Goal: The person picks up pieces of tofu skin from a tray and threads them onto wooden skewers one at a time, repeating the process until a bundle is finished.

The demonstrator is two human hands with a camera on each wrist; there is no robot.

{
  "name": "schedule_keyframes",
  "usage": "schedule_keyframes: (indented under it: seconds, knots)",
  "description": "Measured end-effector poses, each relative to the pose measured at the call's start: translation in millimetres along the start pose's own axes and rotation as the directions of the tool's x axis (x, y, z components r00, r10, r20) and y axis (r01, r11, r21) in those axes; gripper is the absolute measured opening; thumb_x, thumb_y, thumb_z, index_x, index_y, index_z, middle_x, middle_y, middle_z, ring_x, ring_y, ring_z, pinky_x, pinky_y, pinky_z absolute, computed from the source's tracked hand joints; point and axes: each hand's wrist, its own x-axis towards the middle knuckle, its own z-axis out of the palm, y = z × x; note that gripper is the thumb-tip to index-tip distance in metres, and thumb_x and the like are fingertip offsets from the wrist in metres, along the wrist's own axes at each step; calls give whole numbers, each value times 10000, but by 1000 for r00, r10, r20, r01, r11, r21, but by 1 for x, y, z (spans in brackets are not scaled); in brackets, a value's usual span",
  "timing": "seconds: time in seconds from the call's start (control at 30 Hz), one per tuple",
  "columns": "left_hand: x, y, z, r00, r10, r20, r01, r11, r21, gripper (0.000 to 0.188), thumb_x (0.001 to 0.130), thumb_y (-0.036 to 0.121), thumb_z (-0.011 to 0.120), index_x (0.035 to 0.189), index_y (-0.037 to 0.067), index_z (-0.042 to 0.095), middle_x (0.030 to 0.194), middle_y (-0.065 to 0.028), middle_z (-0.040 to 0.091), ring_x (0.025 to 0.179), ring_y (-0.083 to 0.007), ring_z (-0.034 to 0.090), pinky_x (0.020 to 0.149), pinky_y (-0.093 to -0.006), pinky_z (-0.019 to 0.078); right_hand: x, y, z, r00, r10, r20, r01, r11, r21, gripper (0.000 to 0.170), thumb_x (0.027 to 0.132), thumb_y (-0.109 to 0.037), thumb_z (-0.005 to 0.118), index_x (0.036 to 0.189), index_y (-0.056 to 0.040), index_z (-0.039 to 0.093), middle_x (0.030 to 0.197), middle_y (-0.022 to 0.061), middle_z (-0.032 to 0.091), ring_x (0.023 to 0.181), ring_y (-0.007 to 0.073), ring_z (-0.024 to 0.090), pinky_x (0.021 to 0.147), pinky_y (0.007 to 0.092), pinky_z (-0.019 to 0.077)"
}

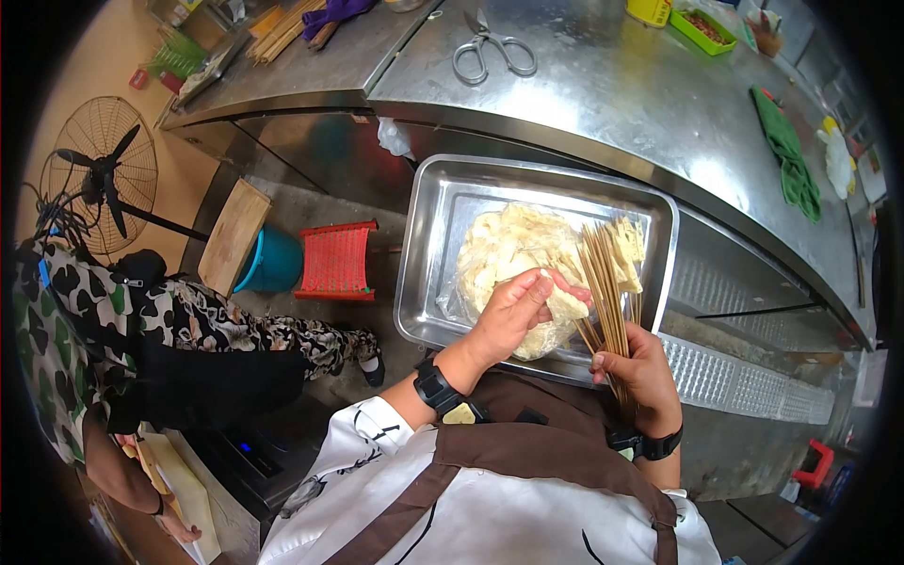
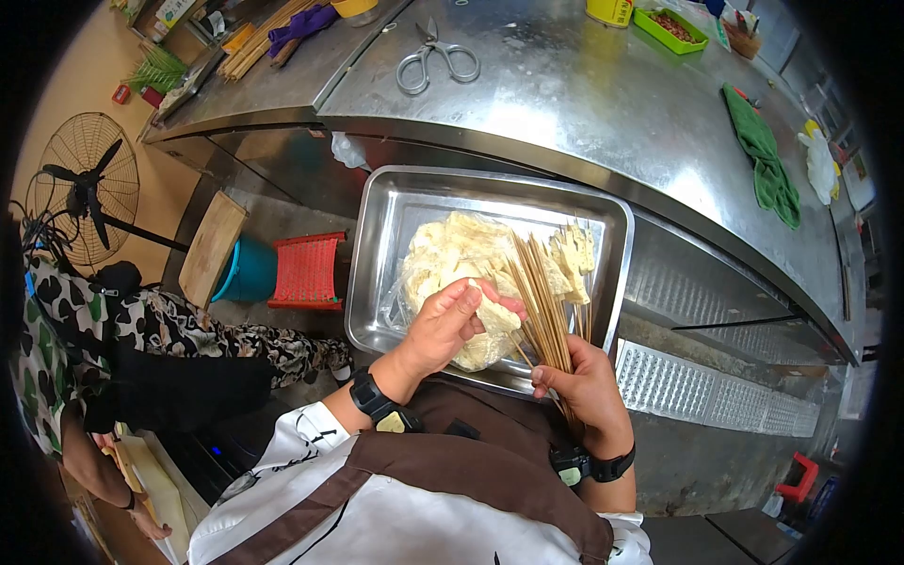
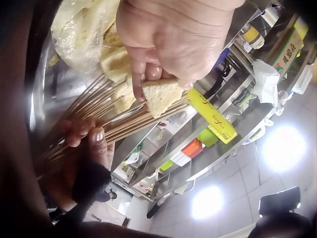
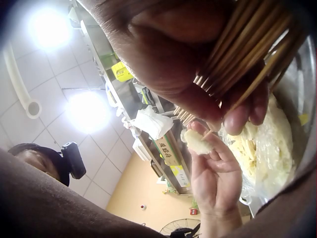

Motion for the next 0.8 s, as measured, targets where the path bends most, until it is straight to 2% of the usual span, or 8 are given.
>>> schedule_keyframes:
  seconds: [0.07,0.2,0.27,0.4,0.5,0.57,0.7,0.8]
  knots:
    - [1,-6,-1,999,52,7,-52,999,14,329,1025,315,395,1058,39,571,1100,-93,658,855,-39,565,630,-161,406,1,-1,1,1000,-1,0,1,1000,-2,265,808,44,666,1055,57,571,773,55,620,618,116,596,590,243,508]
    - [1,-7,0,999,32,20,-32,999,-21,323,1026,301,397,1069,32,572,1107,-89,654,824,-36,548,636,-167,408,1,-2,2,1000,5,-9,-5,1000,-9,267,809,47,660,1061,60,571,776,56,620,620,117,597,593,242,507]
    - [-1,-2,4,999,-3,35,4,999,-39,275,1022,275,400,1084,39,527,1128,-153,627,1087,-228,595,916,-342,475,1,-3,2,1000,6,-11,-6,1000,-13,268,810,48,657,1063,61,570,776,56,620,620,117,597,593,241,506]
    - [-4,4,5,998,-63,1,63,996,70,277,1024,266,397,1079,30,531,1125,-144,629,1093,-221,591,909,-333,479,1,-3,2,1000,6,-19,-6,1000,-26,270,810,53,650,1068,65,570,781,56,621,620,116,596,597,240,505]
    - [-3,0,6,999,-29,15,28,999,39,278,1024,271,405,1070,34,543,1122,-128,634,1016,-160,599,832,-272,482,1,-4,3,1000,2,-21,-2,1000,-23,267,811,56,646,1067,66,571,784,58,621,620,115,595,599,240,505]
    - [-3,-4,8,1000,10,11,-9,998,-56,296,1024,274,409,1089,29,561,1131,-102,637,947,-83,587,745,-215,471,0,-3,3,1000,-4,-22,4,1000,-22,265,811,58,644,1066,67,571,785,59,622,620,115,595,600,239,505]
    - [-6,-5,8,1000,-17,10,17,1000,4,286,1023,270,415,1094,31,555,1138,-107,634,962,-93,591,766,-227,482,-1,-1,2,1000,-4,-26,4,1000,-9,260,812,62,642,1062,68,572,789,60,621,626,118,598,603,240,506]
    - [-7,-6,5,997,-74,26,70,990,121,297,1024,279,403,1099,30,546,1153,-122,626,1051,-134,591,843,-262,495,-1,0,2,1000,-11,-24,11,1000,3,251,813,64,641,1055,68,572,794,61,622,637,118,600,611,240,507]
